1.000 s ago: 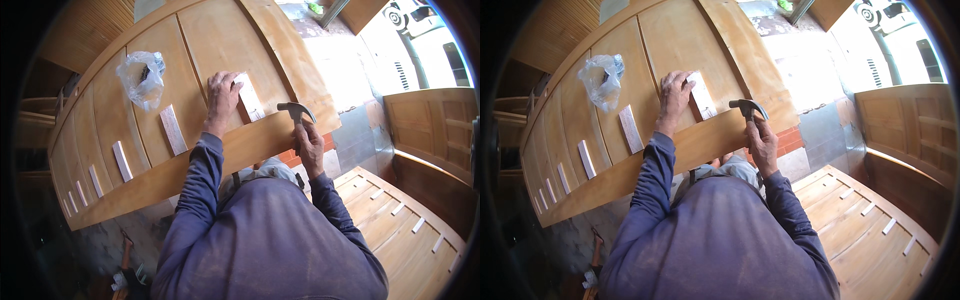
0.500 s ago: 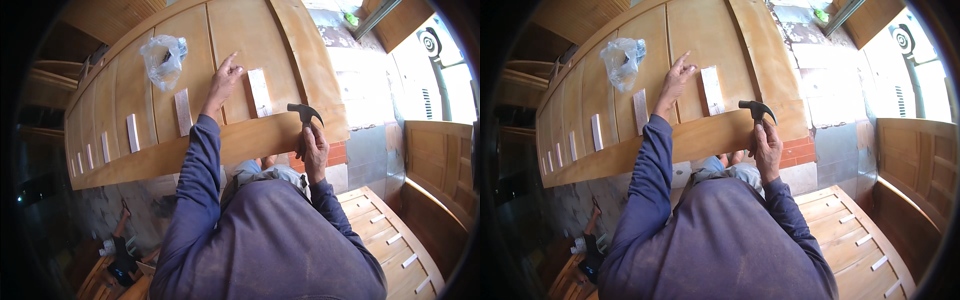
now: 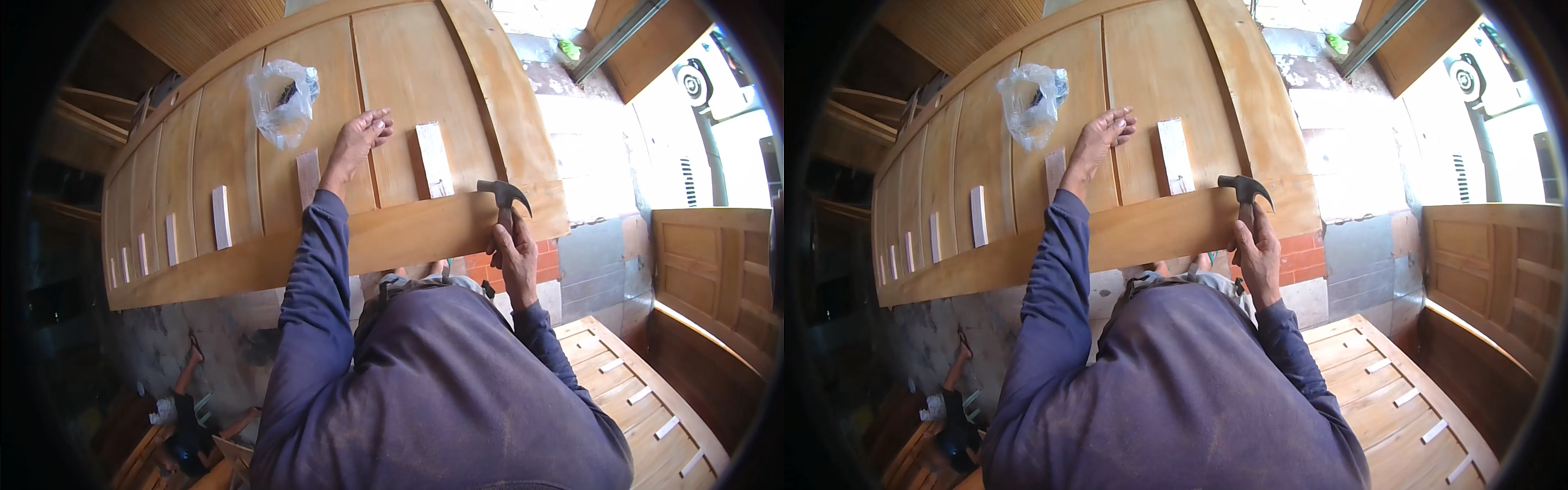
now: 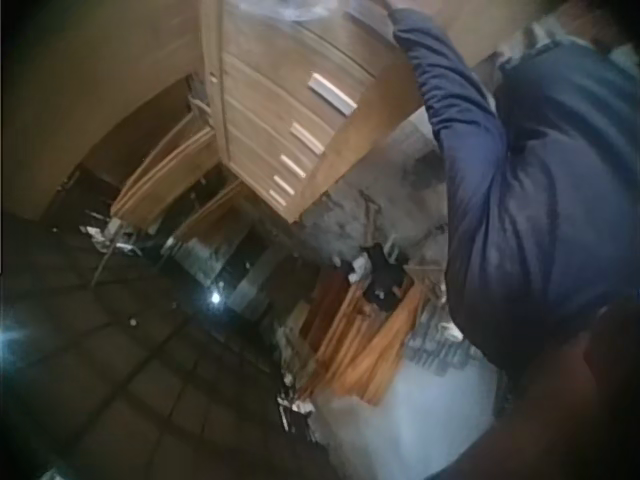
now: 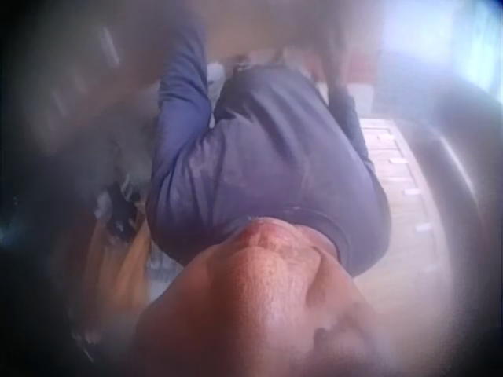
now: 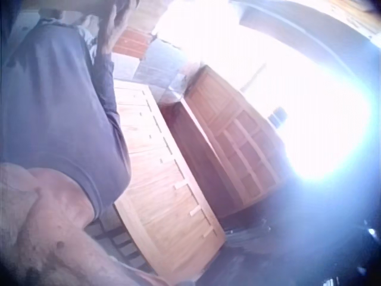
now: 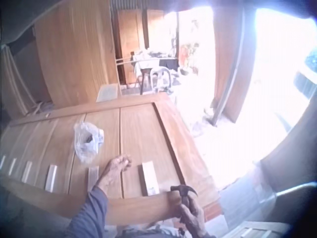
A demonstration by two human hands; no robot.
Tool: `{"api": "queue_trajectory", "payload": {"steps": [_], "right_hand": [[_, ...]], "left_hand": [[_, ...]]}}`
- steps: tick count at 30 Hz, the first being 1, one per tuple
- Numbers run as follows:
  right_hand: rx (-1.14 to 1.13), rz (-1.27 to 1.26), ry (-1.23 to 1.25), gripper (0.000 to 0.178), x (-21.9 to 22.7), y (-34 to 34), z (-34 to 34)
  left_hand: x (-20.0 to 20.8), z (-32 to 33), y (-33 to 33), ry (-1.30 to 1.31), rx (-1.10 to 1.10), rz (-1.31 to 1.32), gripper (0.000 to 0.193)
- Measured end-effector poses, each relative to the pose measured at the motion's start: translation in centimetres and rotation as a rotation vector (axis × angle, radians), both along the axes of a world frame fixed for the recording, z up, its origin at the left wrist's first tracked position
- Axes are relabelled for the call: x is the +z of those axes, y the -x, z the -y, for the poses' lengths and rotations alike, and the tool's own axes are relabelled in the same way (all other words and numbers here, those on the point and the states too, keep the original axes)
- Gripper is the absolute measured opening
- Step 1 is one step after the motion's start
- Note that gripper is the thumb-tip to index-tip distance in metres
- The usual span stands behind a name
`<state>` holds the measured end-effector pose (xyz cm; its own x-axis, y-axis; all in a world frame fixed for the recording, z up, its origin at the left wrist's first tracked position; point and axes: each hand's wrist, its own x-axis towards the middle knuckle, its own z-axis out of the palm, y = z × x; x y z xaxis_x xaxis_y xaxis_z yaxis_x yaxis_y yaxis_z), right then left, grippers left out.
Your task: The person places wooden blocks onto a wooden door and hammers nails into each block using a hammer.
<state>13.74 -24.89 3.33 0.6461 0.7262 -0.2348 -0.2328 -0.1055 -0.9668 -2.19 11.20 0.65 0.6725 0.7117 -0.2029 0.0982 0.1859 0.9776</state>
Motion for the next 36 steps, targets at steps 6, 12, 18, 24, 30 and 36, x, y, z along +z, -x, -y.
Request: {"api": "queue_trajectory", "payload": {"steps": [6, 12, 18, 24, 30, 36], "right_hand": [[0.005, 0.222, 0.134, 0.056, -1.6, -0.1, 0.8], [-0.010, 0.453, 0.242, 0.049, 1.9, -0.1, -0.8], [0.027, 0.994, 0.104, 0.038, 5.4, 0.7, -3.5], [0.123, 1.182, 0.098, 0.035, 6.0, 0.5, -5.1], [0.300, 1.192, 0.222, 0.034, 3.7, -0.3, -4.7], [0.077, 1.249, 0.020, 0.041, 6.9, 0.1, -5.1]], "left_hand": [[-1.8, 2.0, -2.8, -0.641, 0.143, -0.285, 0.035], [-1.2, 5.5, -4.6, -1.040, 0.127, -0.490, 0.053], [0.4, 6.1, -4.8, -0.999, 0.031, -0.587, 0.053], [0.3, 6.0, -5.2, -0.980, 0.029, -0.628, 0.050], [0.5, 6.2, -5.4, -1.012, 0.051, -0.644, 0.050], [0.5, 6.2, -5.0, -0.981, 0.048, -0.653, 0.049]]}}
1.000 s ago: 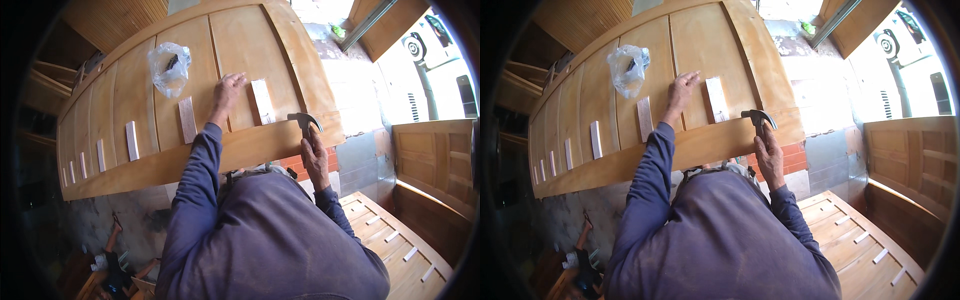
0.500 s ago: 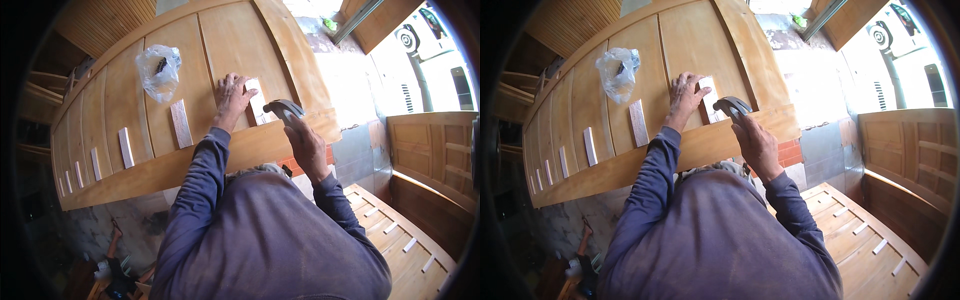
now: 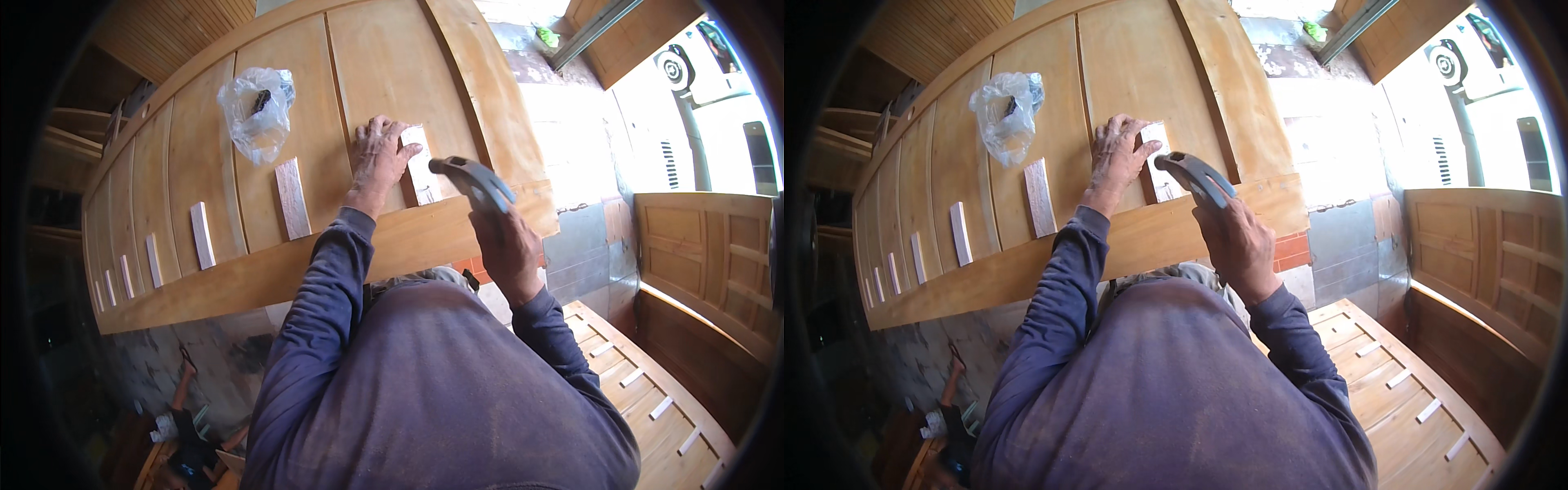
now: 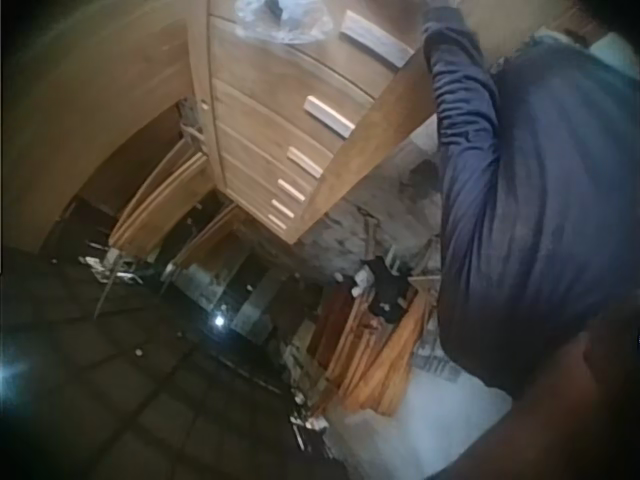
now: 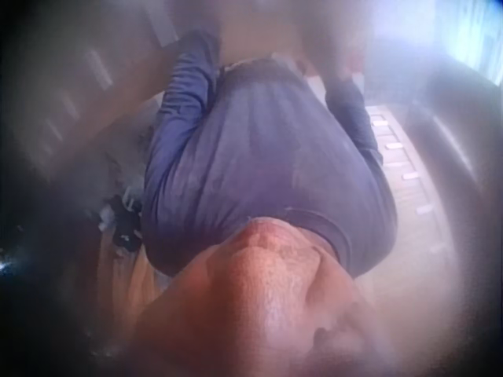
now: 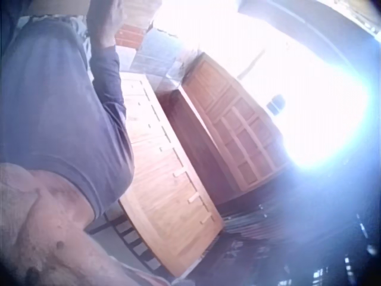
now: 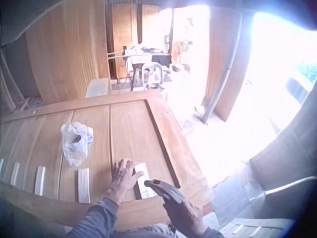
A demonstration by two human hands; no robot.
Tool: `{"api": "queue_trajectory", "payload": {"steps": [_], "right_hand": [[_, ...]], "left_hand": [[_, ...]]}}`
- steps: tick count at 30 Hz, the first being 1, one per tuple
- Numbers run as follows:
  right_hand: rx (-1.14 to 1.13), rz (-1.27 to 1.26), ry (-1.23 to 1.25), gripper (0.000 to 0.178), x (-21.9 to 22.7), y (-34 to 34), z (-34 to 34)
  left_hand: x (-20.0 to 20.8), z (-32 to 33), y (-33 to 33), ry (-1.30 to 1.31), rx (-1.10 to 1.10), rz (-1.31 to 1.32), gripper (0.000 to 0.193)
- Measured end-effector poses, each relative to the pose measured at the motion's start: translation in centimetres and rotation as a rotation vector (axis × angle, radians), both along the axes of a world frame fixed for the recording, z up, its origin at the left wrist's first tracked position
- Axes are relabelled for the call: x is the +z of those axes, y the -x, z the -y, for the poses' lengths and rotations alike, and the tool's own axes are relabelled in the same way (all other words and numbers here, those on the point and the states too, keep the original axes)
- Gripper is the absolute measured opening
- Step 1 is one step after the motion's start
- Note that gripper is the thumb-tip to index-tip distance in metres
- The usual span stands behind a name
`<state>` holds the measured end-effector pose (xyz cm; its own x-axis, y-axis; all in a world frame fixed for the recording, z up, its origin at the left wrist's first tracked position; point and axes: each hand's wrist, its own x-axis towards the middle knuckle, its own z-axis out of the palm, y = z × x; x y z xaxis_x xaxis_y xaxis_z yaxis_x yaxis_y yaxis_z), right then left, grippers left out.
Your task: The person places wooden blocks onto a wooden door and hammers nails into each block using a hammer.
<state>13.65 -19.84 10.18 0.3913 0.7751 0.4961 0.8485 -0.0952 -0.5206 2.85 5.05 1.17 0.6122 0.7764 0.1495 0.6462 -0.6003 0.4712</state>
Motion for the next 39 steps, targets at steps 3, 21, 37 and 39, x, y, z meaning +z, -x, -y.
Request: {"api": "queue_trajectory", "payload": {"steps": [3, 21, 37, 39], "right_hand": [[-0.033, -0.070, -0.102, 0.043, 0.0, 0.7, -0.1], [0.064, -0.062, 0.204, 0.034, -4.4, -0.4, 0.7], [-0.032, -0.025, -0.051, 0.043, 0.2, 0.5, -0.6], [0.017, -0.039, -0.160, 0.041, -0.6, 0.6, -0.1]], "left_hand": [[0.3, 0.2, -0.1, -0.007, -0.013, 0.013, 0.049], [0.3, 0.0, -0.6, -0.033, -0.022, 0.012, 0.048], [0.0, 0.0, 0.5, -0.025, -0.013, -0.005, 0.050], [0.2, 0.1, 0.3, -0.033, -0.020, 0.020, 0.049]]}}
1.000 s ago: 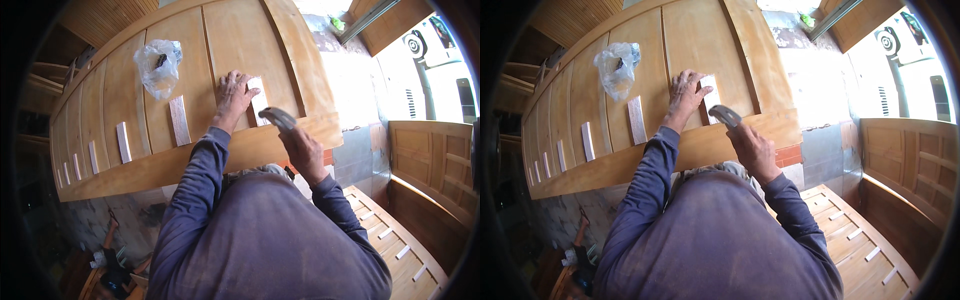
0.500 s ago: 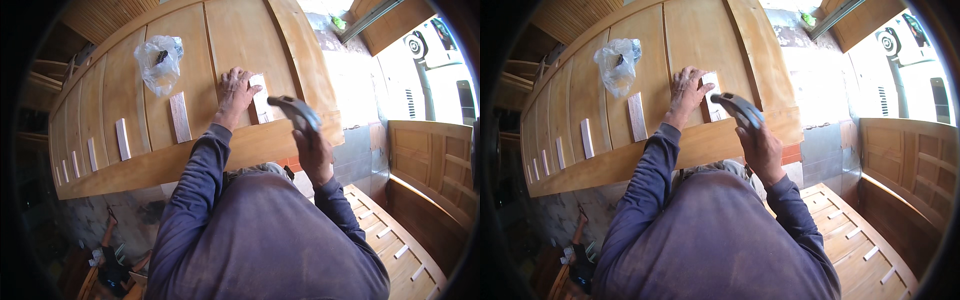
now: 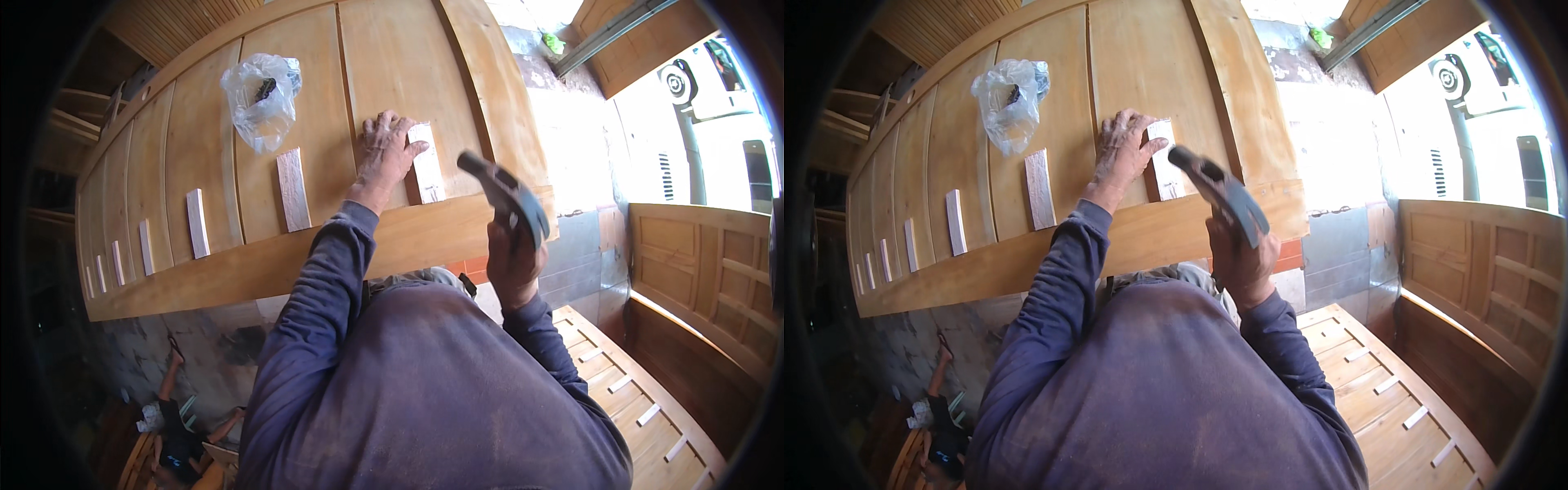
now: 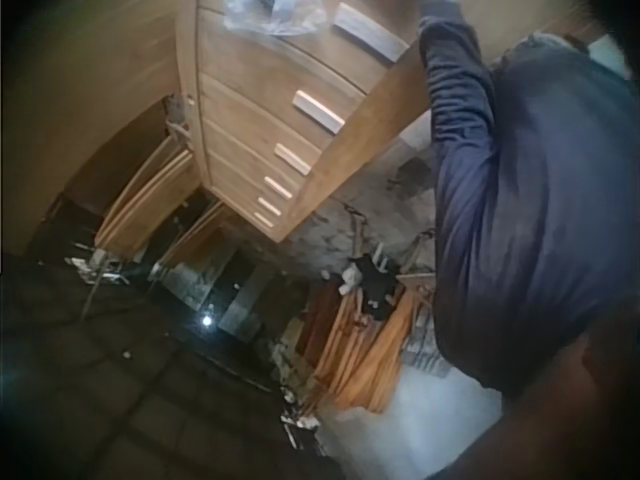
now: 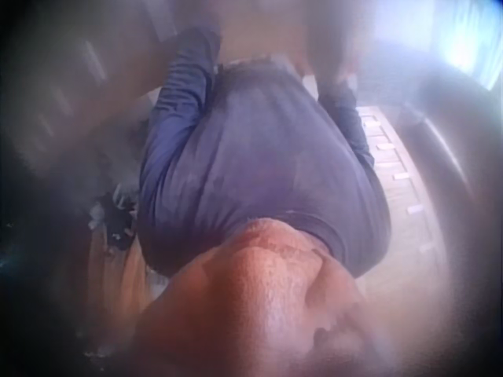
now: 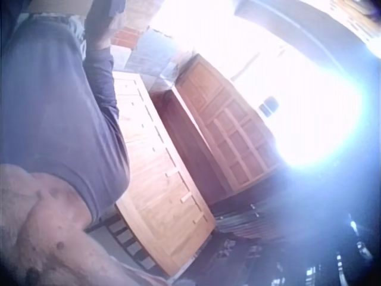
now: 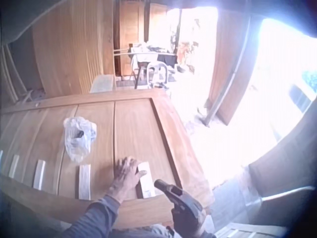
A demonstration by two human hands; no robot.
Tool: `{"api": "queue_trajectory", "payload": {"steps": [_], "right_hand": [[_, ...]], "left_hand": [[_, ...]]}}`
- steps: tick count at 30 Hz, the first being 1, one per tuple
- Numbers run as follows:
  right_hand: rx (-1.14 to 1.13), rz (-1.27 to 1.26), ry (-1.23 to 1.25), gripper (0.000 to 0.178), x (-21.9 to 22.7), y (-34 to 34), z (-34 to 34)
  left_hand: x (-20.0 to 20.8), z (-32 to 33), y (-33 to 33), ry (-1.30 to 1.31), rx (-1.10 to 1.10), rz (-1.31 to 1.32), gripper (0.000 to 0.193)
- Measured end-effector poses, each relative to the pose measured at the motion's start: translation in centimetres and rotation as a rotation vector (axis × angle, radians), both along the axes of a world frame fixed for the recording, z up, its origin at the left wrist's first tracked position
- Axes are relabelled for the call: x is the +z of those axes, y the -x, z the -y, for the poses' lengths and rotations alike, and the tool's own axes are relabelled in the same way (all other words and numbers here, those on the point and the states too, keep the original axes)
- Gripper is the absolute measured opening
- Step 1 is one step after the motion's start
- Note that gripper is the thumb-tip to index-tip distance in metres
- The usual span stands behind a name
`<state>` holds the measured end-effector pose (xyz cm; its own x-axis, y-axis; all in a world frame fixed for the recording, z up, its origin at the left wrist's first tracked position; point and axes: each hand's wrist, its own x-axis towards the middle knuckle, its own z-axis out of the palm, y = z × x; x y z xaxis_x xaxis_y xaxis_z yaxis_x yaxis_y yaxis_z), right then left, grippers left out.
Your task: The person places wooden blocks onto a wooden door and hammers nails into each block using a hammer.
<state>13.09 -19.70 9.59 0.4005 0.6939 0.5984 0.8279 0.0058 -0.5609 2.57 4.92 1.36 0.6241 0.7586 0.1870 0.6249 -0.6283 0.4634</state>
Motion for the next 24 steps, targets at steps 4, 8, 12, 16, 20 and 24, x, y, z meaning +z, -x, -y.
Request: {"api": "queue_trajectory", "payload": {"steps": [4, 8, 12, 16, 20, 24], "right_hand": [[-0.036, 0.086, 0.584, 0.033, -3.3, -0.1, 0.4], [-0.043, 0.101, 0.327, 0.030, -1.3, -0.1, -0.5], [0.050, 0.058, 0.119, 0.031, -3.2, 0.0, 0.0], [-0.064, 0.114, 0.445, 0.029, -2.4, 0.6, -0.6], [-0.047, 0.085, 0.155, 0.029, -5.7, 0.0, 0.9], [-0.069, 0.068, 0.441, 0.023, -3.4, 0.6, -1.0]], "left_hand": [[0.2, 0.3, -0.6, 0.033, 0.006, -0.061, 0.049], [0.1, 0.1, 0.1, 0.047, 0.004, -0.051, 0.050], [0.0, 0.1, -0.5, 0.025, -0.006, -0.002, 0.049], [0.1, 0.1, -0.4, 0.034, 0.014, -0.011, 0.050], [-0.1, -0.2, -1.2, 0.022, -0.008, 0.003, 0.049], [-1.1, -0.8, 0.3, -0.001, 0.006, 0.049, 0.046]]}}
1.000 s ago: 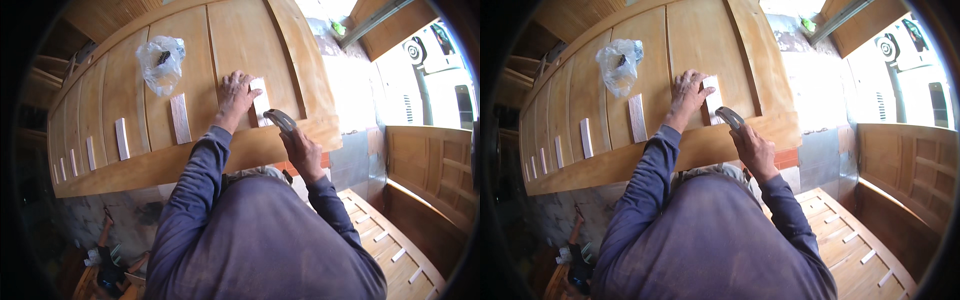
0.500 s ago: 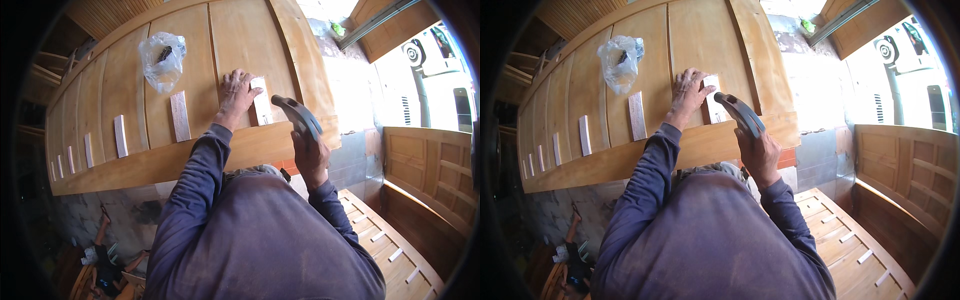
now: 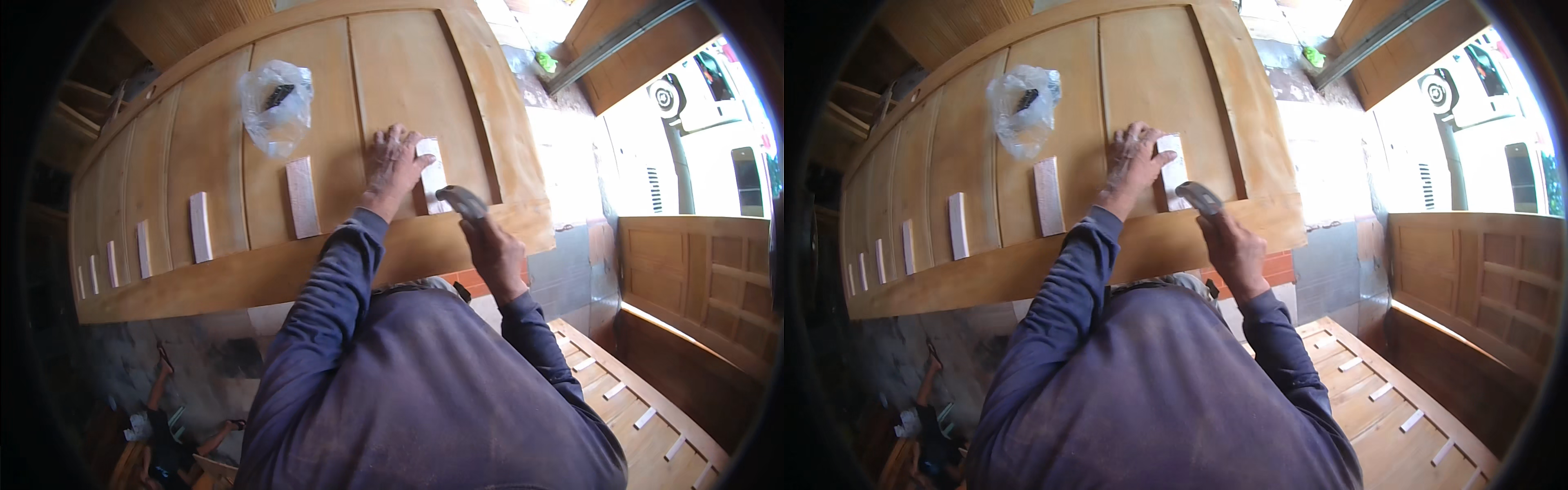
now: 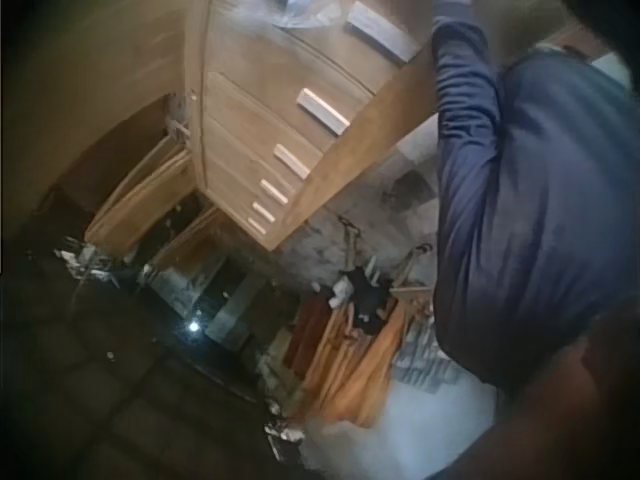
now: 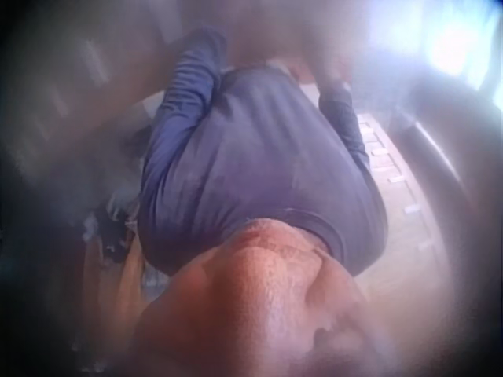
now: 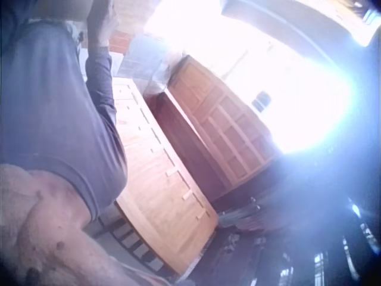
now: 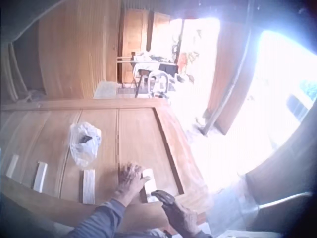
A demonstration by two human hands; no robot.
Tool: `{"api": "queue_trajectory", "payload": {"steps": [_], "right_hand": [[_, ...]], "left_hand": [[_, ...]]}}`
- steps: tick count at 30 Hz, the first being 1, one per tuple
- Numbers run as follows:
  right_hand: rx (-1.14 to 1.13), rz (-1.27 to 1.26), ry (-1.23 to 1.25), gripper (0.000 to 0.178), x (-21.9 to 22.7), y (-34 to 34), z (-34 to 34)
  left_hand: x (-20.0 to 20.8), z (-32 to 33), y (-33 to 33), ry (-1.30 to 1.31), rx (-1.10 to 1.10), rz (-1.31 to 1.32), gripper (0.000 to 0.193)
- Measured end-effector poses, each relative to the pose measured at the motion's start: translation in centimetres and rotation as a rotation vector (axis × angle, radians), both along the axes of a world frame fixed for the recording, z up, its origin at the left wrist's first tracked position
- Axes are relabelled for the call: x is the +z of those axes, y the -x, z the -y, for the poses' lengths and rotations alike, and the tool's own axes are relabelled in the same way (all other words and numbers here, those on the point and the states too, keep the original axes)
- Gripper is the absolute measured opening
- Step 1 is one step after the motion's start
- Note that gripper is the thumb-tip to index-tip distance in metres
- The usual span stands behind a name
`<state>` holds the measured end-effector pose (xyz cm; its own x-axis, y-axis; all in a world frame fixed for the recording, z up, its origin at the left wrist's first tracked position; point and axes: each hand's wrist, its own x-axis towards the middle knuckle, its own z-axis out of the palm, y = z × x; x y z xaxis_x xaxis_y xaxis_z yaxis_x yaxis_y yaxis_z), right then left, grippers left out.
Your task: The person places wooden blocks onto a wooden door and hammers nails into each block using a hammer.
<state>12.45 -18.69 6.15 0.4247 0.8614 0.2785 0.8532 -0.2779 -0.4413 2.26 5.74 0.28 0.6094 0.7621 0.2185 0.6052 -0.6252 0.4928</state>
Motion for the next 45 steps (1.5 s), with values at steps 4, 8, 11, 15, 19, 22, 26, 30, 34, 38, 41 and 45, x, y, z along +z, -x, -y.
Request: {"api": "queue_trajectory", "payload": {"steps": [4, 8, 11, 15, 19, 22, 26, 30, 34, 38, 41, 45], "right_hand": [[-0.162, -0.270, -0.484, 0.024, -4.4, -1.8, -0.7], [-0.312, -1.066, -0.472, 0.019, -4.4, -1.4, -1.1], [-0.313, -1.006, -0.506, 0.021, -3.3, -1.4, -1.7], [-0.289, -1.069, -0.440, 0.021, -4.0, -1.6, -1.3], [-0.316, -1.039, -0.441, 0.020, -3.8, -1.7, -1.4], [-0.312, -1.065, -0.465, 0.020, -3.7, -1.5, -1.6], [-0.326, -1.027, -0.476, 0.020, -3.3, -1.3, -1.7], [-0.343, -0.975, -0.476, 0.022, -3.3, -1.4, -1.3], [-0.424, -1.015, -0.518, 0.025, -4.0, -1.8, -0.8], [-0.429, -1.094, -0.525, 0.021, -4.1, -1.4, -1.4], [-0.411, -1.017, -0.462, 0.022, -4.5, -1.4, -2.1], [-0.466, -0.975, -0.496, 0.025, -4.1, -0.9, -0.8]], "left_hand": [[0.0, 0.9, -1.3, 0.049, -0.027, 0.089, 0.046], [-0.3, 1.5, -0.3, -0.017, -0.005, 0.079, 0.051], [1.1, 1.9, 1.8, 0.056, -0.050, 0.184, 0.053], [4.8, 2.3, 6.9, 0.102, -0.044, 0.431, 0.033], [8.7, -2.1, 11.5, 0.177, 0.210, 0.538, 0.018], [7.9, -9.6, 13.6, 0.069, 0.349, 0.455, 0.012], [5.2, -18.1, 13.6, -0.291, 0.255, 0.346, 0.011], [-0.8, -25.2, 12.5, -0.229, 0.285, -0.069, 0.025], [-6.9, -28.5, 9.9, -0.602, 0.209, -0.555, 0.024], [-10.8, -32.4, 12.5, -0.735, 0.149, -0.718, 0.035], [-10.9, -31.9, 15.1, -0.665, 0.292, -0.085, 0.016], [-2.8, -27.5, 13.5, -0.607, 0.131, -0.176, 0.017]]}}
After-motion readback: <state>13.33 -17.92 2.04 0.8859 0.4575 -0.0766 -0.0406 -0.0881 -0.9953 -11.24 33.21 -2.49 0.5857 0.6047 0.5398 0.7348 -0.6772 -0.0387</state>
